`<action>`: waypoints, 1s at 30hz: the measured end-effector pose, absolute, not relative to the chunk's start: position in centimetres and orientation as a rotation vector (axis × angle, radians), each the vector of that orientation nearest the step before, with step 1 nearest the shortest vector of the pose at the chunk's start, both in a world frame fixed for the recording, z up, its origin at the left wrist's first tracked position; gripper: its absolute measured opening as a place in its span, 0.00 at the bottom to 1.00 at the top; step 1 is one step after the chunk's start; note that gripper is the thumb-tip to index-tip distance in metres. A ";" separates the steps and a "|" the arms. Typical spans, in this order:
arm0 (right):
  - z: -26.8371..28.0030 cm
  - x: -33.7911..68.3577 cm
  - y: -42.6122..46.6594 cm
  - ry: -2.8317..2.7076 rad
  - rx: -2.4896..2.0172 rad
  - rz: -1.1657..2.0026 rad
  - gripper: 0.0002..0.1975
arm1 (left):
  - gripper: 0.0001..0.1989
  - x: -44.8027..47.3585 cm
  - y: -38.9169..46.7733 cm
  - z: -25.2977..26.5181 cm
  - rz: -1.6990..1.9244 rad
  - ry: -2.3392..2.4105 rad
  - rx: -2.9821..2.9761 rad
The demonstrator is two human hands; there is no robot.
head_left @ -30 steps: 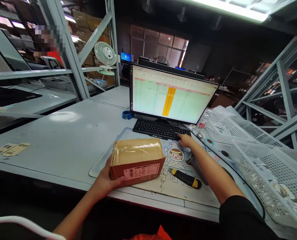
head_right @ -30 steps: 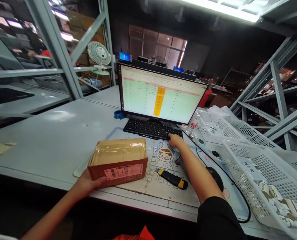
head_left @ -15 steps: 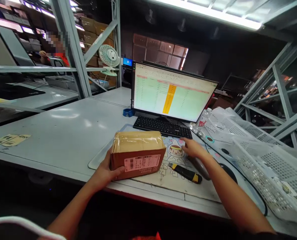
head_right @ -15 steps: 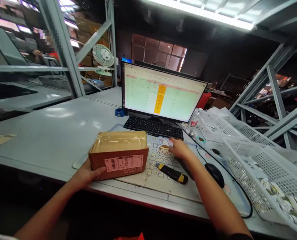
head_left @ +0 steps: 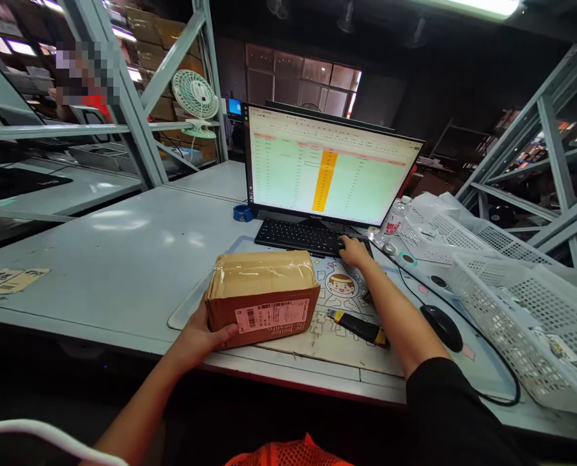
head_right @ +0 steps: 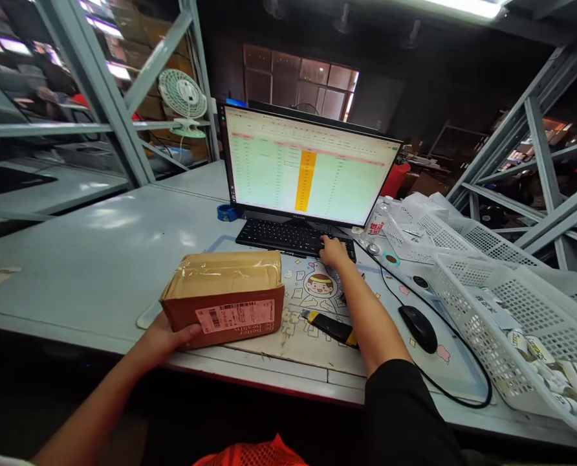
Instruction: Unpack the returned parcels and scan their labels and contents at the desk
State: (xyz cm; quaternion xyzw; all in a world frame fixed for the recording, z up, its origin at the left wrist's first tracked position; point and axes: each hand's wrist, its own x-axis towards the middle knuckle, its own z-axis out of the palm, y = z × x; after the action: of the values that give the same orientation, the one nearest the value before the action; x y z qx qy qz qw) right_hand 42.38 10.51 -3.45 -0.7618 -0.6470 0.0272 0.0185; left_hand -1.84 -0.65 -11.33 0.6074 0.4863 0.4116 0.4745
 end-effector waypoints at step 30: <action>0.4 35.4 -4.2 -1.236 -1.350 1.534 0.19 | 0.46 -1.3 1.3 -9.3 0.739 1.092 1.535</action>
State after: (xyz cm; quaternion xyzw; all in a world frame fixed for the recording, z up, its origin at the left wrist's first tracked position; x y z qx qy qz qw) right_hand 35.38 -4.18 0.40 -0.5257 -0.4812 0.5973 0.3677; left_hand -1.27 1.29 -9.30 0.6429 0.4574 0.3098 0.5305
